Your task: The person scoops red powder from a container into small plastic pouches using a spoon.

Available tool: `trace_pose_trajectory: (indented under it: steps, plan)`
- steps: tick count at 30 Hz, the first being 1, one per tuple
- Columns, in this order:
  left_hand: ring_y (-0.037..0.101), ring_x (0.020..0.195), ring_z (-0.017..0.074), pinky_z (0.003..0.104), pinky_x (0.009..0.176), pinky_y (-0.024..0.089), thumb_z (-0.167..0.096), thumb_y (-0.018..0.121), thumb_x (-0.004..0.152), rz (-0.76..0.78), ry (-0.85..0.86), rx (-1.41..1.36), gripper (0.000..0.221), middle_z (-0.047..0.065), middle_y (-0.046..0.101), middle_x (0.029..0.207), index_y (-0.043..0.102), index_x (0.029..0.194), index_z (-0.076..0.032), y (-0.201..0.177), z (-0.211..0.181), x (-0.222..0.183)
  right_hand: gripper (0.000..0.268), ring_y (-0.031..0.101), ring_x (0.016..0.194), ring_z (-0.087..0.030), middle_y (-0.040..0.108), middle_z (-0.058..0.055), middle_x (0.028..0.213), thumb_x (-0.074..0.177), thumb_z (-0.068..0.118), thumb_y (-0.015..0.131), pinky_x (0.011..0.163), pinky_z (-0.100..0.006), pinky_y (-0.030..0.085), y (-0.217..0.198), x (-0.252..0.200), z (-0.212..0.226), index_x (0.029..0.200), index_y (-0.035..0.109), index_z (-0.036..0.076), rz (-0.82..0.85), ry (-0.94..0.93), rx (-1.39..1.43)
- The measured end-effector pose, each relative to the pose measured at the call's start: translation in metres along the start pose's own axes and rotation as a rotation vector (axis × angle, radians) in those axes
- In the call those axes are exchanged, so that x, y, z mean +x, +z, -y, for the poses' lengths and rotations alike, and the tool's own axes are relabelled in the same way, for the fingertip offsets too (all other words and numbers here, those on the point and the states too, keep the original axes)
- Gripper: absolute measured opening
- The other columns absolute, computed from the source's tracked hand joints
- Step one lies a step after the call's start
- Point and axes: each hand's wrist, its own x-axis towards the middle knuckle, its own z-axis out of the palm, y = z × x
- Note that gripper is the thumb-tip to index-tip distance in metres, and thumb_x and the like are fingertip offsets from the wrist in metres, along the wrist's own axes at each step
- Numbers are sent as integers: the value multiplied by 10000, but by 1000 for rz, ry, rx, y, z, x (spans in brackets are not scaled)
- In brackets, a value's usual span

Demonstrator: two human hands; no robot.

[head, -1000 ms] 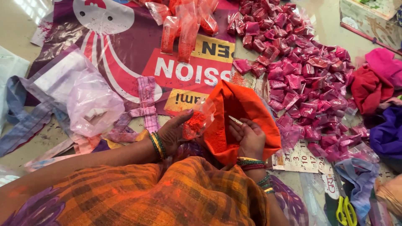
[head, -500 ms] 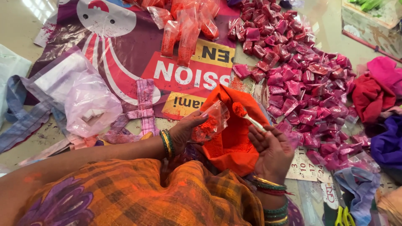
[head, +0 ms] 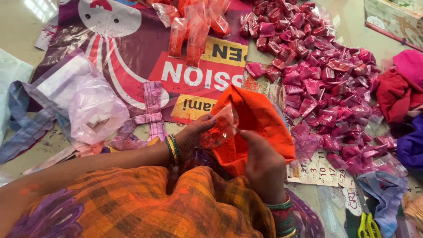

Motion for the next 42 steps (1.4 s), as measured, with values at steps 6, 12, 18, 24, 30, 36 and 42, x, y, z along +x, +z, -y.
trace_pose_trajectory:
  steps: [6, 12, 18, 24, 30, 36, 42]
  plan:
    - [708, 976, 207, 346, 844, 603, -677, 643, 920, -46, -110, -128, 727, 93, 731, 1202, 642, 1360, -97, -30, 14, 0, 473, 734, 1107, -334, 741, -149, 1176, 810, -115, 562, 1022, -406, 571, -9, 8, 14, 1235, 673, 62, 43, -572, -458]
    - [711, 1017, 222, 408, 817, 589, -621, 511, 1035, -119, -14, -195, 544, 66, 704, 1194, 550, 1271, -132, -32, 3, -6, 310, 774, 1033, -273, 754, -107, 1146, 1014, -61, 556, 858, -387, 613, -18, 5, -21, 1260, 686, 75, -319, -190, -448]
    - [684, 1005, 189, 352, 796, 561, -484, 506, 1007, -196, 12, -82, 453, 21, 722, 1204, 651, 1328, -198, -2, -19, -28, 229, 744, 872, -328, 763, -112, 1084, 963, 68, 682, 733, -400, 579, -3, 11, -54, 1156, 751, 171, 32, 24, -691]
    - [684, 1046, 212, 391, 830, 575, -380, 519, 1008, -128, -13, -34, 416, 79, 660, 1229, 477, 1368, -175, 19, -25, -37, 315, 671, 859, -142, 712, -51, 1044, 1021, 110, 683, 776, -253, 547, 13, 19, -9, 1335, 681, 92, 39, -67, -65]
    - [575, 1290, 156, 328, 1077, 525, -358, 540, 1111, 143, 433, 177, 499, 82, 540, 1401, 402, 1539, -141, -12, 16, -21, 265, 566, 600, -106, 645, -73, 796, 1024, 102, 729, 493, -278, 461, 23, 32, -18, 1283, 698, 55, 501, 550, 402]
    - [700, 1074, 193, 382, 906, 585, -142, 747, 905, 137, 239, 260, 654, 82, 686, 1184, 380, 1446, -166, -5, -3, -30, 69, 713, 873, -96, 728, -30, 911, 951, 6, 697, 777, -251, 586, -2, 42, 10, 1019, 696, -4, 439, 63, 175]
    - [730, 982, 168, 344, 867, 605, 65, 740, 822, 84, 56, 176, 459, 72, 752, 1044, 592, 1231, -82, -16, 15, -26, 131, 752, 948, -153, 768, -60, 987, 877, -72, 661, 861, -275, 582, -25, 41, 4, 977, 719, -11, 466, -69, 75]
